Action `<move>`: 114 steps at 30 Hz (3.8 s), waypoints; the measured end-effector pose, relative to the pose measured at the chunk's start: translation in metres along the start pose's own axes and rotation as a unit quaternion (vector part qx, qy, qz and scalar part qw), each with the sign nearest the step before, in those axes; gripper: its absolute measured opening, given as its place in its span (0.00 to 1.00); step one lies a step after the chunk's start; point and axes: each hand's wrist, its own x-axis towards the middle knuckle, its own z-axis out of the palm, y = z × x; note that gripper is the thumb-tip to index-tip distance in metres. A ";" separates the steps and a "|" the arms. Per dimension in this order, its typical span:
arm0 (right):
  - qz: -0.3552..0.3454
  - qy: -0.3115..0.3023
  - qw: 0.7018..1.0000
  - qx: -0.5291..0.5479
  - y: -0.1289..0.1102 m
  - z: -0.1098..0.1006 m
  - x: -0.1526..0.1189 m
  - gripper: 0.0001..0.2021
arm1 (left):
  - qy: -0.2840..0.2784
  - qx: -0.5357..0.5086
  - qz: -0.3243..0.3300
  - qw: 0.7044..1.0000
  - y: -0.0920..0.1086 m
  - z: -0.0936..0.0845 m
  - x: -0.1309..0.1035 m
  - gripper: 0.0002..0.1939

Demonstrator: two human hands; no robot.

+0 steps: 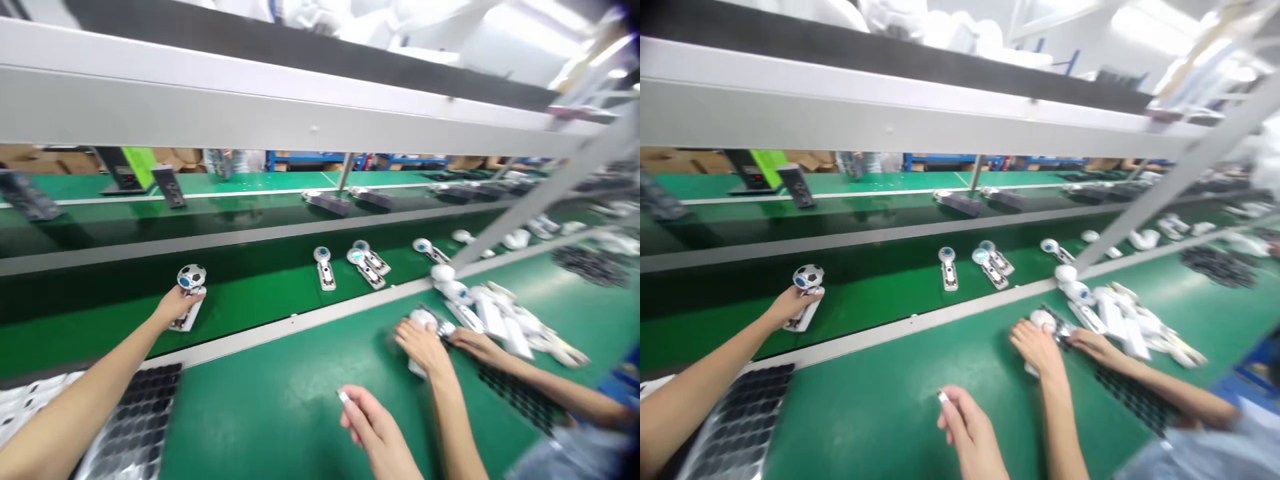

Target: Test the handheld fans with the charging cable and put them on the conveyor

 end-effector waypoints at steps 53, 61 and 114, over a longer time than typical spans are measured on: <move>0.135 -0.249 0.947 0.149 -0.010 0.049 -0.106 0.08 | -0.362 -0.288 -0.058 0.885 0.058 0.078 -0.334 0.15; 0.075 -0.299 0.951 0.013 -0.010 0.069 -0.114 0.12 | -0.272 -0.357 -0.112 0.887 0.026 0.069 -0.347 0.14; 0.086 -0.268 0.960 0.000 -0.019 0.291 -0.044 0.12 | 0.083 -0.572 -0.184 0.795 -0.174 -0.025 -0.301 0.15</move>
